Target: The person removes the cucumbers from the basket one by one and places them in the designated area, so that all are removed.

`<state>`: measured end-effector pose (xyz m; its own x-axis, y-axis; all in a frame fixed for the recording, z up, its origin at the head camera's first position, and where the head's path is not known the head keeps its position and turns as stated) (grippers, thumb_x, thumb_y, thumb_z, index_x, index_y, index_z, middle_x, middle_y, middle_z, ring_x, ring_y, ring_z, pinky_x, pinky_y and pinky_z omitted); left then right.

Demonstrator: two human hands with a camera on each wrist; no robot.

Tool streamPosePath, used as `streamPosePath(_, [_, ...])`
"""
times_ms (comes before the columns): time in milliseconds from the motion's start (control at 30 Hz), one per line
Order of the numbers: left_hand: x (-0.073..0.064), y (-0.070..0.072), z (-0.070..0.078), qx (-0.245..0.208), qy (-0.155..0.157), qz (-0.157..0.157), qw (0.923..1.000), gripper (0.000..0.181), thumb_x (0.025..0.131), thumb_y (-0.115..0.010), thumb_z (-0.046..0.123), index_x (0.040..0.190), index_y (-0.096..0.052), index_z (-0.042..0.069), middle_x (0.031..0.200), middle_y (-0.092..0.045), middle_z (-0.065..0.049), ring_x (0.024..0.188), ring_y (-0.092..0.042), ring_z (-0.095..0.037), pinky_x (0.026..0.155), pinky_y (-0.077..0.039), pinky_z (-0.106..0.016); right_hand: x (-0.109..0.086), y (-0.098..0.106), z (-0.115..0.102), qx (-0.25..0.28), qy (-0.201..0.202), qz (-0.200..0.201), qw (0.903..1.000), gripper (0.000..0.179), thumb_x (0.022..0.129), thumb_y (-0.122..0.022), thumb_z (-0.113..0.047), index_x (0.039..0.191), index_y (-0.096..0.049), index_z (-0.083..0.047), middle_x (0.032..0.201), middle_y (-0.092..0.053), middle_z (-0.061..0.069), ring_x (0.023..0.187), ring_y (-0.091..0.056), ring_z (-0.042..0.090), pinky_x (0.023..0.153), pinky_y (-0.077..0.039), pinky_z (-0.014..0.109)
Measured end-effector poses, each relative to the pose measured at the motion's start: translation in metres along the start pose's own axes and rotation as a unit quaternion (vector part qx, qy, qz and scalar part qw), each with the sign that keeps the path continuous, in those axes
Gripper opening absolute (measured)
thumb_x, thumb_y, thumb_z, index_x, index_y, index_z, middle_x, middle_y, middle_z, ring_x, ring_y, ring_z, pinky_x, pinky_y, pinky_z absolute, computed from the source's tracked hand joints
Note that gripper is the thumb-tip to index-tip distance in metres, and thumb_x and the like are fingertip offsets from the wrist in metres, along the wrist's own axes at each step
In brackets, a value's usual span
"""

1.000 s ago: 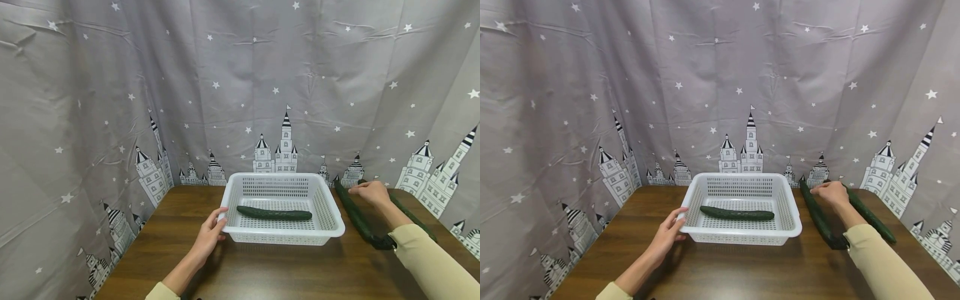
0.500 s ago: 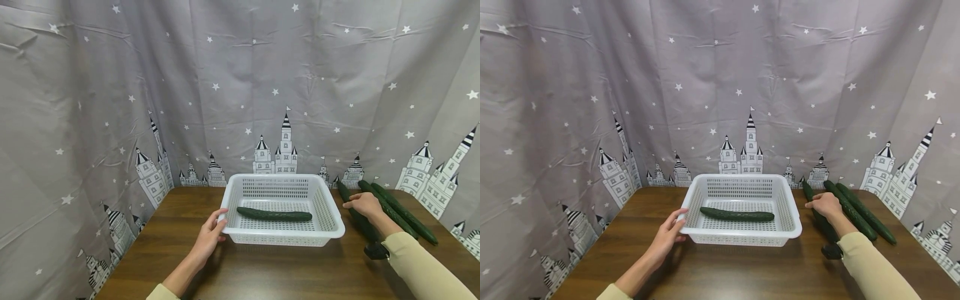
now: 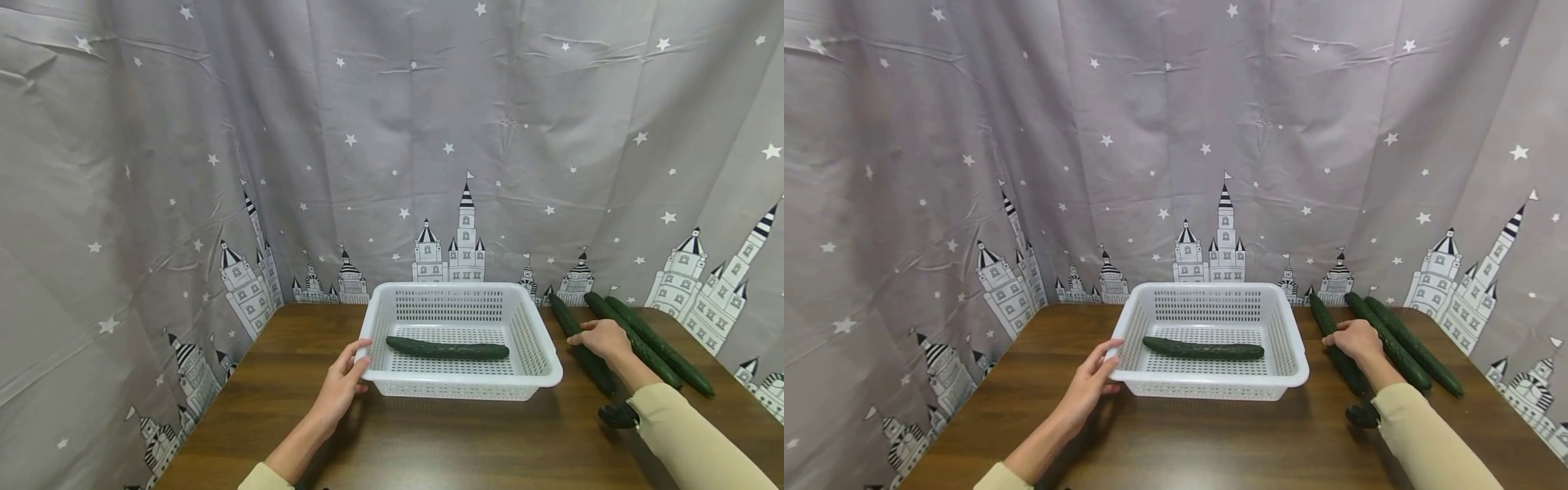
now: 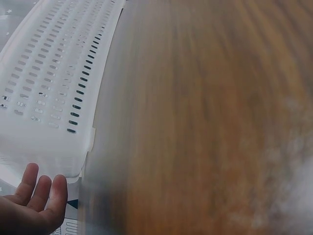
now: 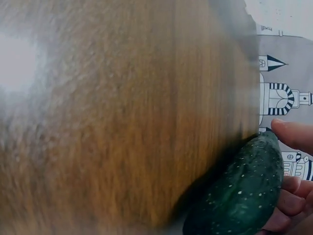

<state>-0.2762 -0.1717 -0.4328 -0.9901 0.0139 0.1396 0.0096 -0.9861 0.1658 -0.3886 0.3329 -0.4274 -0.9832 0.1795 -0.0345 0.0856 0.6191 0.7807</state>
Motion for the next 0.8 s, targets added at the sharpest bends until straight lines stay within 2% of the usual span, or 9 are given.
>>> streamPosePath(300, [0.0,0.0,0.0,-0.004,0.0,0.003,1.0,0.038,0.105,-0.053,0.027,0.142,-0.05,0.019,0.132,-0.059,-0.024,0.101,-0.06,-0.021,0.081,-0.052,-0.039,0.002,0.0,0.004,-0.02,0.024,0.012,0.9995,0.061,0.081,-0.073,-0.02,0.127,-0.058,0.016,0.134,-0.051,0.04,0.118,-0.05,0.058,0.094,-0.046,0.064])
streamPosePath(667, [0.0,-0.001,0.003,-0.014,0.003,0.005,0.9999,0.038,0.105,-0.054,0.026,0.142,-0.051,0.02,0.134,-0.059,-0.022,0.103,-0.061,-0.023,0.081,-0.051,-0.04,0.002,0.01,-0.007,-0.01,0.009,0.012,0.9998,0.056,0.085,-0.072,-0.023,0.127,-0.06,0.013,0.135,-0.051,0.039,0.12,-0.049,0.058,0.093,-0.048,0.062])
streamPosePath(800, [-0.001,-0.001,0.003,-0.016,0.005,0.004,0.9999,0.039,0.105,-0.054,0.026,0.143,-0.05,0.019,0.135,-0.058,-0.023,0.103,-0.061,-0.024,0.081,-0.052,-0.041,0.003,0.013,-0.011,-0.009,0.016,0.014,0.9997,0.054,0.086,-0.071,-0.024,0.126,-0.062,0.011,0.137,-0.05,0.039,0.123,-0.047,0.059,0.094,-0.047,0.064])
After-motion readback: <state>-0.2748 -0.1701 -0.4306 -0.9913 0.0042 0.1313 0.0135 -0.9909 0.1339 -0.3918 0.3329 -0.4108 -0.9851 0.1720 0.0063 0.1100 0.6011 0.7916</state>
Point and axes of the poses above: each hand's wrist, its own x-axis towards the middle knuckle, its own y-axis out of the back of the hand, z = x × y, the point moved 5 cm from there along x, towards the middle knuckle
